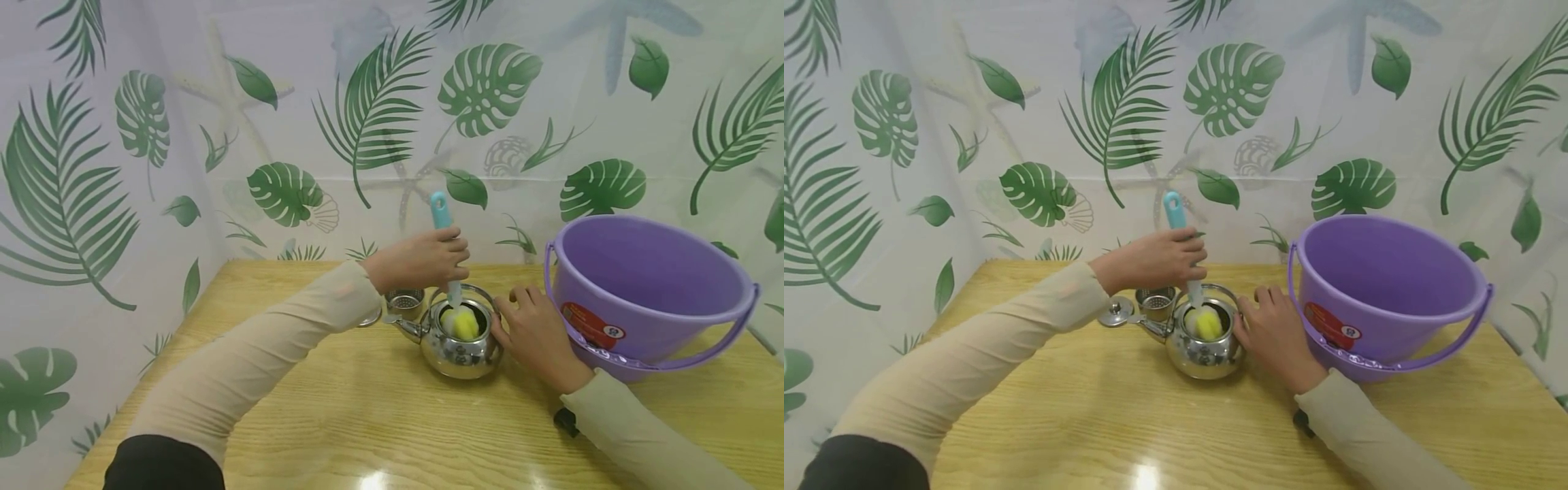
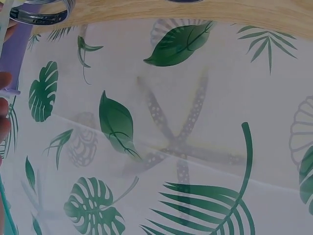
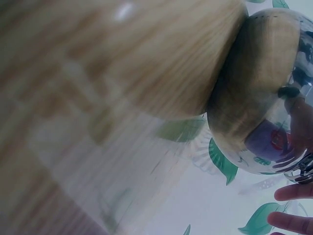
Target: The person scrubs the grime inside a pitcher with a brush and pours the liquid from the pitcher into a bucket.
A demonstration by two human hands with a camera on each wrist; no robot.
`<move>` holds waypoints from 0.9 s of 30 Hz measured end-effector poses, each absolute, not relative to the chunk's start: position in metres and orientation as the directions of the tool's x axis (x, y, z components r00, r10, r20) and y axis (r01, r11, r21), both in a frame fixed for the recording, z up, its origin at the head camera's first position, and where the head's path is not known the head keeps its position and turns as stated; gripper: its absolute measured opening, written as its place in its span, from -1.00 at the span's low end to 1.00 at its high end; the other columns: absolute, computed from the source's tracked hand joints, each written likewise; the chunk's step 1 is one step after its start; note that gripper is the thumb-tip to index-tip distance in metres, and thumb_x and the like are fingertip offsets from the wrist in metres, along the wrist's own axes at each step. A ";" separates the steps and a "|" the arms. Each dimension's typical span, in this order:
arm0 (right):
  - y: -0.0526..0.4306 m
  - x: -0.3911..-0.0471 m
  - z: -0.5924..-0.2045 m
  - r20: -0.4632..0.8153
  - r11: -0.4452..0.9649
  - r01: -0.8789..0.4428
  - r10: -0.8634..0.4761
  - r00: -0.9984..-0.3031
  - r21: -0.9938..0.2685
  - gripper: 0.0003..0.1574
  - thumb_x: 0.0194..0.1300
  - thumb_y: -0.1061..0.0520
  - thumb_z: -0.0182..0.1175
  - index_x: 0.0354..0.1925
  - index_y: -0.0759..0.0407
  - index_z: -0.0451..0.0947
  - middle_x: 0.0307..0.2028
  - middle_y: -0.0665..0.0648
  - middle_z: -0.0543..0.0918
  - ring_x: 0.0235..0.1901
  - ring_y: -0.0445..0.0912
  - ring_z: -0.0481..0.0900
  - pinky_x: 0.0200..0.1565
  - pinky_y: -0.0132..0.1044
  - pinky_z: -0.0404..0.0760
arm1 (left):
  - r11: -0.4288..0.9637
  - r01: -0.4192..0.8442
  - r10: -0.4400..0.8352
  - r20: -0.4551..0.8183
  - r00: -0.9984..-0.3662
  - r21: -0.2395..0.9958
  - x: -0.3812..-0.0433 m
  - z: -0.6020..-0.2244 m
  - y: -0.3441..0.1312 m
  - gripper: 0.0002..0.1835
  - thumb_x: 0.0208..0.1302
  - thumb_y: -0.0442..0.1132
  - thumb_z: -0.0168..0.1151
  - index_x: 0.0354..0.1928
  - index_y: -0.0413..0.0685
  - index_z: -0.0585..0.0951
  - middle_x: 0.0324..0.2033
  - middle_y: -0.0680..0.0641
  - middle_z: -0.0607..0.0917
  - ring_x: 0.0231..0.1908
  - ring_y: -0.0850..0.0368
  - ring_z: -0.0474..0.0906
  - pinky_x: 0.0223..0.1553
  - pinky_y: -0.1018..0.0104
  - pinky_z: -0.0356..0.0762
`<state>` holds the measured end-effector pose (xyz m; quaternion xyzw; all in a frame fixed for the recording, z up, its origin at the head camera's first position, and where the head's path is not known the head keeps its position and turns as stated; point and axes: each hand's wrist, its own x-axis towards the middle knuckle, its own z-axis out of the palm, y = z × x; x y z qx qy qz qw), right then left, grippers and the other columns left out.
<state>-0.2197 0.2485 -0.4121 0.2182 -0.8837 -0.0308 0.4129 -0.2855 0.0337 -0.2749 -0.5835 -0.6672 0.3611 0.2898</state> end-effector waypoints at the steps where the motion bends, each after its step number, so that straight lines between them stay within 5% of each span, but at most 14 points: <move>1: 0.248 -0.220 -0.412 0.717 0.903 -0.361 -0.411 -0.563 0.234 -0.72 0.05 0.08 0.08 -0.36 0.29 0.55 -0.45 0.29 0.51 -0.43 0.14 0.42 -0.43 -0.07 0.44 | 0.059 0.567 0.988 -0.035 -0.153 -0.821 -0.285 -0.275 0.033 -0.58 0.25 0.25 -0.03 0.00 0.24 0.51 0.00 0.11 0.60 0.06 0.16 0.45 0.20 0.30 0.19; 27: 0.246 -0.224 -0.410 0.735 0.899 -0.368 -0.415 -0.536 0.238 -0.72 0.07 0.08 0.04 -0.40 0.30 0.53 -0.48 0.29 0.49 -0.46 0.15 0.40 -0.43 -0.07 0.42 | 0.171 0.494 0.959 0.029 -0.282 -0.853 -0.282 -0.279 0.027 -0.69 0.28 0.12 0.04 -0.05 0.20 0.54 -0.06 0.10 0.64 0.01 0.16 0.46 0.15 0.30 0.22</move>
